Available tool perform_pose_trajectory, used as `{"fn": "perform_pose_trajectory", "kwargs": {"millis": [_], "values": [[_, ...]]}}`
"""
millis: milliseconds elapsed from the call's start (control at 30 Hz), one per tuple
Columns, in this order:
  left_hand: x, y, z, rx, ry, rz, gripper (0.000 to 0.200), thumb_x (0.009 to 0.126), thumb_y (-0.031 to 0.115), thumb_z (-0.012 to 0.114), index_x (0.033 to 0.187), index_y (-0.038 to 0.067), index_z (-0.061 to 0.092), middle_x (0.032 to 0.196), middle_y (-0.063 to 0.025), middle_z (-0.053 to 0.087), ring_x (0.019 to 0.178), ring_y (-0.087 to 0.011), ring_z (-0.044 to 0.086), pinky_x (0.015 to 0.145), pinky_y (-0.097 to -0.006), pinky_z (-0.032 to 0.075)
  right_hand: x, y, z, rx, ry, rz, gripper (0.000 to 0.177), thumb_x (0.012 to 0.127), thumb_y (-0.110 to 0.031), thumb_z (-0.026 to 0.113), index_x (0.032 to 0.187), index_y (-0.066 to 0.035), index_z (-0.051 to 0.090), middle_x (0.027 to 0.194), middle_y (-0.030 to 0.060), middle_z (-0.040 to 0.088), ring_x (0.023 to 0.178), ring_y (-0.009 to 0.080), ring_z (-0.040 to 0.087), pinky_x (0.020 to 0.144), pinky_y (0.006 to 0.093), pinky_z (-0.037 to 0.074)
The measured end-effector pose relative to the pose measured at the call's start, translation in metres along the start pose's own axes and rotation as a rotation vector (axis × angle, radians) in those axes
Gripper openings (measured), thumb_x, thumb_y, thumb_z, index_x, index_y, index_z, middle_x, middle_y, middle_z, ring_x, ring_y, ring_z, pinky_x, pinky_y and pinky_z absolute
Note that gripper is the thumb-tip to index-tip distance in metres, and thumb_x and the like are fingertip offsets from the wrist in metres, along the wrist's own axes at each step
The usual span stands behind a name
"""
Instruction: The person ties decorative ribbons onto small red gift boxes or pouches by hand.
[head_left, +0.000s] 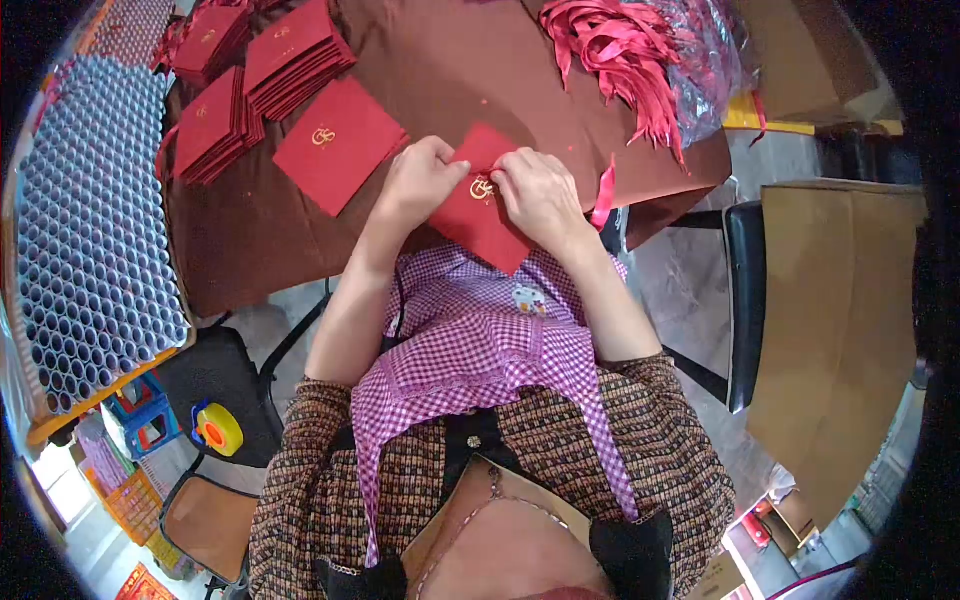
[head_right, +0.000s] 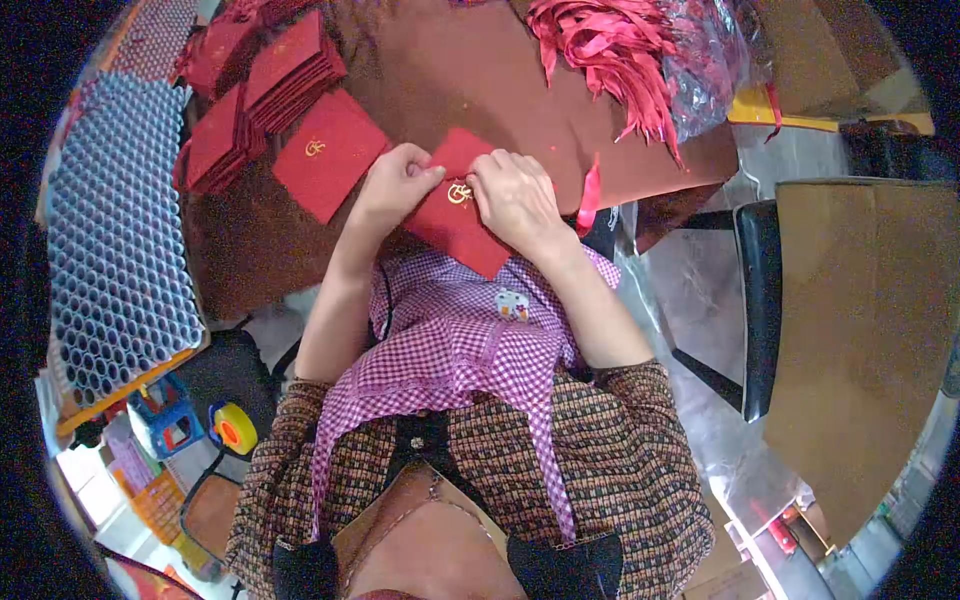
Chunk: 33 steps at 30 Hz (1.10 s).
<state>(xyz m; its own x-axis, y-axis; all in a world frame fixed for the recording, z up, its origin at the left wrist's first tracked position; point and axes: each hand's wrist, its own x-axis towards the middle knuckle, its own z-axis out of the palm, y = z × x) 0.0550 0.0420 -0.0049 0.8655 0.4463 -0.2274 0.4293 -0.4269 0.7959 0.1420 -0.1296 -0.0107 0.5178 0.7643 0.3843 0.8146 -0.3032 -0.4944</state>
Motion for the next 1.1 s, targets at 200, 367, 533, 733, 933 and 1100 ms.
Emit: {"fn": "perform_pose_trajectory", "kwargs": {"millis": [200, 367, 533, 733, 933, 1100], "values": [[0.002, -0.008, 0.005, -0.076, -0.007, 0.002, 0.021, 0.081, 0.012, 0.067, 0.094, -0.003, 0.061, 0.072, 0.0013, 0.057, 0.066, -0.0055, 0.051, 0.058, -0.0231, 0.043, 0.003, -0.002, -0.001, 0.116, 0.023, 0.092, 0.009, 0.081, -0.011, 0.063, 0.089, -0.006, 0.061, 0.08, 0.0113, 0.064, 0.073, 0.0279, 0.063, 0.068, 0.038, 0.048], [-0.003, -0.017, 0.01, -0.367, -0.053, -0.018, 0.024, 0.082, 0.003, 0.063, 0.105, -0.005, 0.059, 0.077, 0.0019, 0.059, 0.067, -0.0037, 0.052, 0.059, -0.0196, 0.043, 0.003, -0.002, 0.003, 0.149, 0.11, 0.138, 0.009, 0.083, -0.011, 0.063, 0.088, -0.005, 0.061, 0.079, 0.011, 0.065, 0.072, 0.0291, 0.063, 0.068, 0.0383, 0.048], [-0.004, -0.018, 0.009, -0.442, -0.127, -0.044, 0.03, 0.082, 0.0, 0.063, 0.11, -0.005, 0.056, 0.081, 0.0003, 0.062, 0.07, -0.0041, 0.054, 0.061, -0.0188, 0.044, 0.01, -0.005, 0.004, 0.034, 0.118, 0.036, 0.009, 0.083, -0.012, 0.063, 0.085, -0.004, 0.058, 0.078, 0.0103, 0.063, 0.073, 0.0286, 0.061, 0.069, 0.0389, 0.046], [-0.012, -0.012, 0.004, -0.554, -0.113, -0.006, 0.031, 0.082, -0.001, 0.062, 0.112, -0.003, 0.055, 0.084, -0.0004, 0.062, 0.073, -0.0047, 0.056, 0.064, -0.0195, 0.046, 0.014, -0.01, 0.011, -0.075, 0.085, -0.029, 0.01, 0.083, -0.012, 0.063, 0.08, -0.005, 0.056, 0.075, 0.0079, 0.062, 0.068, 0.0253, 0.059, 0.069, 0.0372, 0.039], [-0.014, -0.008, 0.0, -0.586, -0.15, -0.058, 0.031, 0.082, -0.001, 0.061, 0.112, -0.003, 0.056, 0.082, 0.0007, 0.062, 0.07, -0.0037, 0.054, 0.061, -0.0191, 0.044, 0.015, -0.015, 0.014, -0.094, 0.094, -0.045, 0.011, 0.082, -0.011, 0.063, 0.079, -0.006, 0.055, 0.071, 0.0069, 0.062, 0.065, 0.0242, 0.058, 0.071, 0.0377, 0.037], [-0.012, -0.014, 0.001, -0.5, -0.146, -0.044, 0.031, 0.082, 0.0, 0.061, 0.113, -0.003, 0.057, 0.081, 0.0015, 0.062, 0.068, -0.0031, 0.052, 0.059, -0.0192, 0.043, 0.016, -0.019, 0.015, -0.18, 0.072, -0.044, 0.013, 0.081, -0.012, 0.064, 0.077, -0.006, 0.054, 0.068, 0.0079, 0.061, 0.063, 0.025, 0.058, 0.07, 0.0381, 0.037]]}}
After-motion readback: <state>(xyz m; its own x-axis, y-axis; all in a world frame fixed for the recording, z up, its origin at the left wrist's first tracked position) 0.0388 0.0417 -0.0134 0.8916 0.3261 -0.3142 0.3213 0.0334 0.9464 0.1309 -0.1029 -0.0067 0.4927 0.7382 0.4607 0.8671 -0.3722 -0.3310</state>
